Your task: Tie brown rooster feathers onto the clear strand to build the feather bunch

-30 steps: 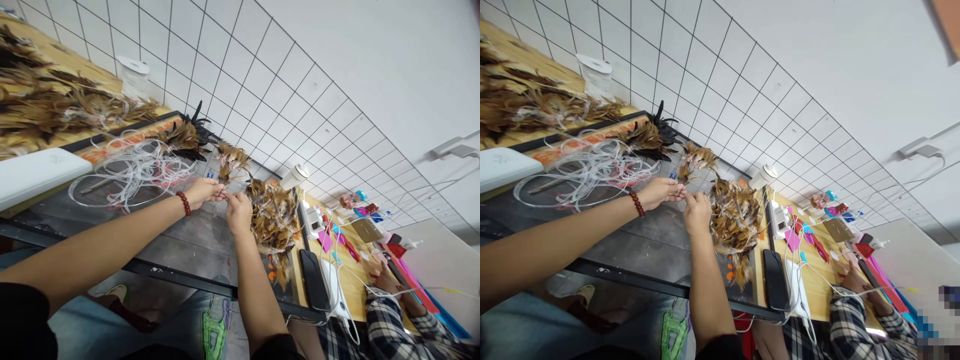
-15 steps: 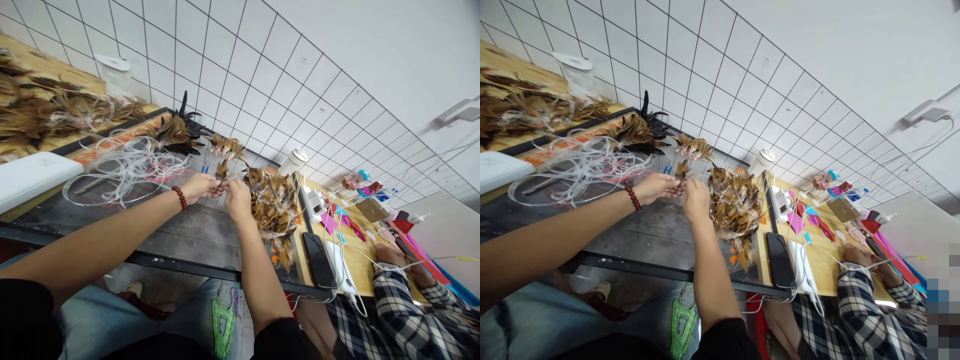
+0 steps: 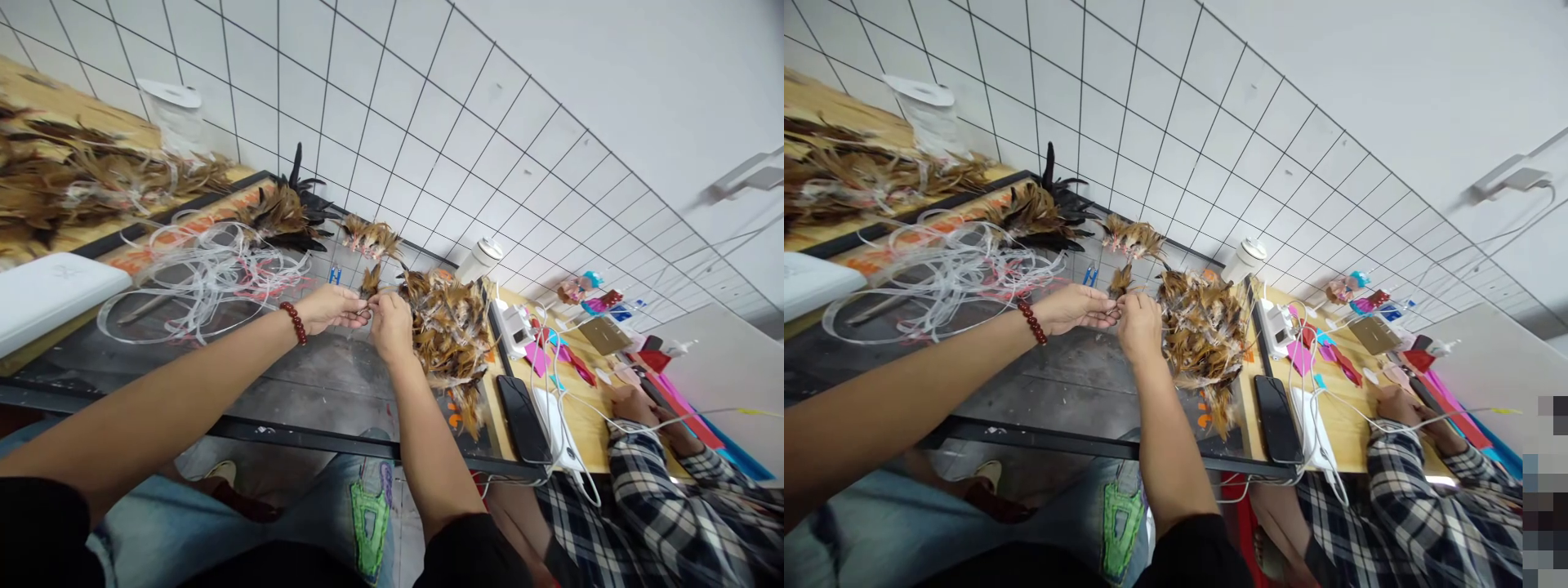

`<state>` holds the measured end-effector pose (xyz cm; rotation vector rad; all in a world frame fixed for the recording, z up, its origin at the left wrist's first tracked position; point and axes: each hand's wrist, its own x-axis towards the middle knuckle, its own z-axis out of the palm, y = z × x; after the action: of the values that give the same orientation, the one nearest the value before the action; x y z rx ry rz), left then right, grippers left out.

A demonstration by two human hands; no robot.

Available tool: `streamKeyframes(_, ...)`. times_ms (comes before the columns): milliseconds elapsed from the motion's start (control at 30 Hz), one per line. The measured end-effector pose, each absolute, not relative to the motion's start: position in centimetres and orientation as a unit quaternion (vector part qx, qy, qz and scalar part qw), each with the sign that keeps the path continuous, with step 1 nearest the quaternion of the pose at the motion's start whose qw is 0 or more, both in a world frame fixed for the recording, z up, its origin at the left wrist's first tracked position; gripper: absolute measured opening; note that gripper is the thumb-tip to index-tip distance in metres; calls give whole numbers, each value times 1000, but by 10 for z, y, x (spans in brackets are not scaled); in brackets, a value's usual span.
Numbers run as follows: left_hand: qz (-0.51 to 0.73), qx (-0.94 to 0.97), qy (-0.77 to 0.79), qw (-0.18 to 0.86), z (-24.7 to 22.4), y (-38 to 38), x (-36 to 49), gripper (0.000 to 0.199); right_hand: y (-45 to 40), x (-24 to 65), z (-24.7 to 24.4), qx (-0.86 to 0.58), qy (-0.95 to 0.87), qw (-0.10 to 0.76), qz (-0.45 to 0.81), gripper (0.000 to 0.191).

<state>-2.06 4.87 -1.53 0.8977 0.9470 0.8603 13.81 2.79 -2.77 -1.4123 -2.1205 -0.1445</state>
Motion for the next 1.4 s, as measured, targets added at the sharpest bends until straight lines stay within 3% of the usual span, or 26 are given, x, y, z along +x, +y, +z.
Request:
streamKeyframes(100, 378, 405, 414, 722, -15, 50, -21, 15, 30, 139, -29, -510, -780, 362, 20, 19)
streamKeyframes(200, 404, 395, 395, 724, -10, 50, -21, 14, 35, 141, -29, -520, -686, 496, 115, 18)
streamKeyframes(267, 430, 378, 371, 731, -5, 49, -21, 15, 37, 142, -26, -526, -605, 555, 220, 27)
streamKeyframes(400, 389, 345, 340, 784, 3, 45, -23, 16, 31, 142, -17, -416, -549, 492, 533, 43)
streamKeyframes(533, 300, 322, 319, 840, 1, 42, -23, 11, 23, 141, -13, -348, -514, 446, 645, 47)
streamKeyframes(700, 273, 368, 296, 838, -2, 38, -22, 11, 28, 140, -16, -385, -473, 471, 637, 45)
streamKeyframes(933, 304, 452, 320, 775, 1, 38, -22, 36, 36, 137, -19, -448, -430, 550, 559, 37)
streamKeyframes(1133, 345, 486, 401, 696, -6, 32, -10, 27, 35, 131, -23, -469, -442, 554, 527, 34)
streamKeyframes(1300, 403, 392, 370, 740, -2, 30, -5, 10, 35, 129, -23, -452, -463, 567, 509, 35)
streamKeyframes(1400, 455, 317, 345, 757, -1, 34, -6, 7, 34, 130, -21, -463, -491, 603, 425, 38)
